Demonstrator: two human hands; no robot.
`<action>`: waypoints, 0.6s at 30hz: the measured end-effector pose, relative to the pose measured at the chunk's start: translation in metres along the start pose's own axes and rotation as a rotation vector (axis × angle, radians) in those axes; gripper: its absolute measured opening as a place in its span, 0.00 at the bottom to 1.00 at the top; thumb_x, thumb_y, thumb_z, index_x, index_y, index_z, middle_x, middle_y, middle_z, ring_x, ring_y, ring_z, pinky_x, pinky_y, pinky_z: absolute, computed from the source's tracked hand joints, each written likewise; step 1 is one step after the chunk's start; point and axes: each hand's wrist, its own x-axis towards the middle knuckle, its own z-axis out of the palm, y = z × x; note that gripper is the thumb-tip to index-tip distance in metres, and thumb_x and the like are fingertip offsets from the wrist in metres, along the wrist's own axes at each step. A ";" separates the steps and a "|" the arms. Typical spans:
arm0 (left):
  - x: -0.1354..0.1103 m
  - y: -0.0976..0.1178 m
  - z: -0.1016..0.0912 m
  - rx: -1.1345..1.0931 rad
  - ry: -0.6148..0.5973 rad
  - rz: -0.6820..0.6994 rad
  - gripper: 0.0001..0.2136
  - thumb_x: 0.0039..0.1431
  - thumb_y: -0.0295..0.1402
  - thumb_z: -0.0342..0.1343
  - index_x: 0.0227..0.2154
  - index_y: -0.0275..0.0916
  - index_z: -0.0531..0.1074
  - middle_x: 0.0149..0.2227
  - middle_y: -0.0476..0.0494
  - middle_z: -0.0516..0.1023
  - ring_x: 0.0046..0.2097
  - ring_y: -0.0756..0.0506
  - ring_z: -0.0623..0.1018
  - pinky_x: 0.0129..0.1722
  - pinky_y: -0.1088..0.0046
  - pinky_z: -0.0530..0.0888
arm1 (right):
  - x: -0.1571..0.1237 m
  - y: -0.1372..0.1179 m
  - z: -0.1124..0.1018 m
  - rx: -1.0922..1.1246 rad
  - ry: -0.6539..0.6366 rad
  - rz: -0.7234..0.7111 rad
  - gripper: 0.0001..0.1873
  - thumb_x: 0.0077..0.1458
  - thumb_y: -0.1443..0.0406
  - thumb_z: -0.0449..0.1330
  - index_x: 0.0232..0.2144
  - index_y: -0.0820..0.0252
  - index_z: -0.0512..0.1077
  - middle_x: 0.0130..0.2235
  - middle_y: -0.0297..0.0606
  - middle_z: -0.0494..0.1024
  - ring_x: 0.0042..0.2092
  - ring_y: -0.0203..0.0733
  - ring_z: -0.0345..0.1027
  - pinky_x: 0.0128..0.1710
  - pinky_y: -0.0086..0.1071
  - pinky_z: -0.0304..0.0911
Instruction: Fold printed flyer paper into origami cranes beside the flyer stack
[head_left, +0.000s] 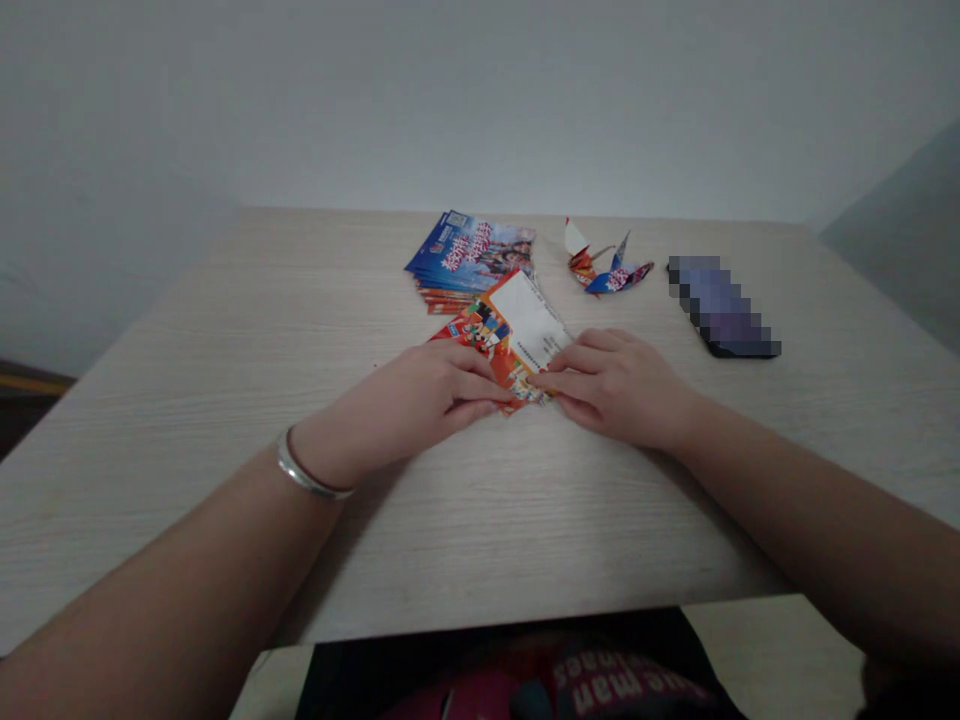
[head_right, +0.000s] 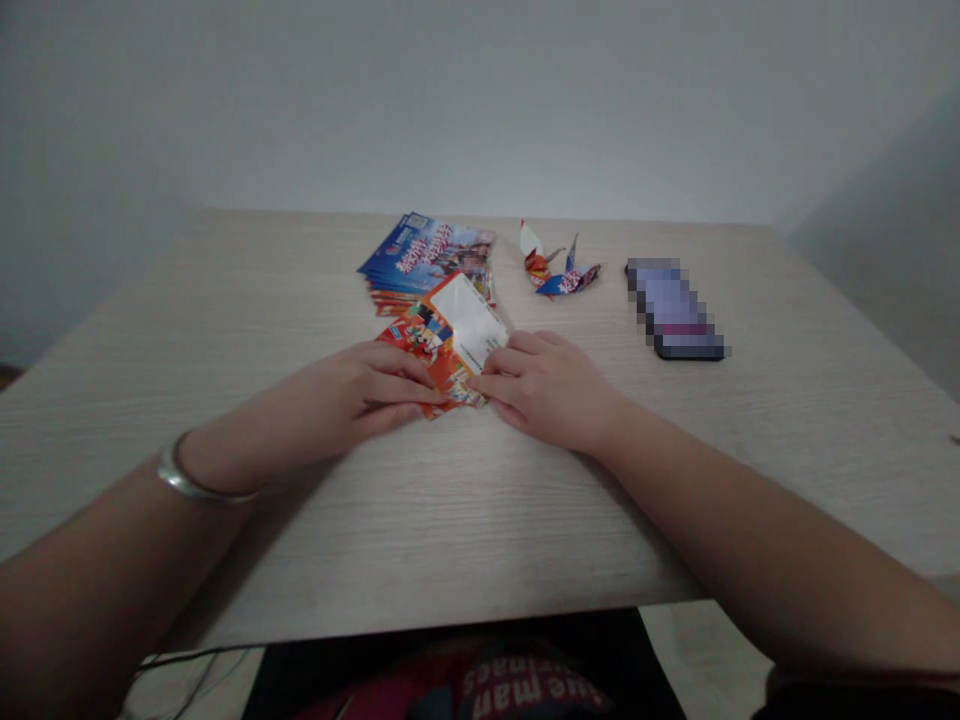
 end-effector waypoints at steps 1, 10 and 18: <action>0.000 0.001 -0.001 -0.016 -0.003 -0.007 0.13 0.71 0.35 0.49 0.44 0.43 0.80 0.45 0.47 0.82 0.48 0.47 0.78 0.54 0.68 0.71 | 0.000 0.000 0.001 0.003 -0.003 -0.006 0.12 0.62 0.64 0.59 0.47 0.54 0.78 0.40 0.38 0.81 0.41 0.45 0.67 0.39 0.37 0.58; -0.001 0.002 -0.009 -0.037 -0.061 -0.250 0.13 0.68 0.35 0.49 0.28 0.38 0.73 0.31 0.48 0.77 0.31 0.50 0.72 0.33 0.73 0.66 | 0.004 -0.006 -0.002 0.130 -0.104 0.155 0.13 0.63 0.66 0.55 0.34 0.61 0.79 0.36 0.40 0.80 0.38 0.43 0.71 0.37 0.35 0.59; 0.000 0.003 0.001 0.085 0.127 -0.526 0.08 0.61 0.35 0.55 0.29 0.38 0.68 0.30 0.47 0.72 0.30 0.48 0.69 0.29 0.71 0.64 | 0.012 -0.010 0.005 0.332 -0.060 0.499 0.09 0.60 0.64 0.61 0.42 0.60 0.77 0.33 0.37 0.80 0.35 0.41 0.71 0.34 0.32 0.59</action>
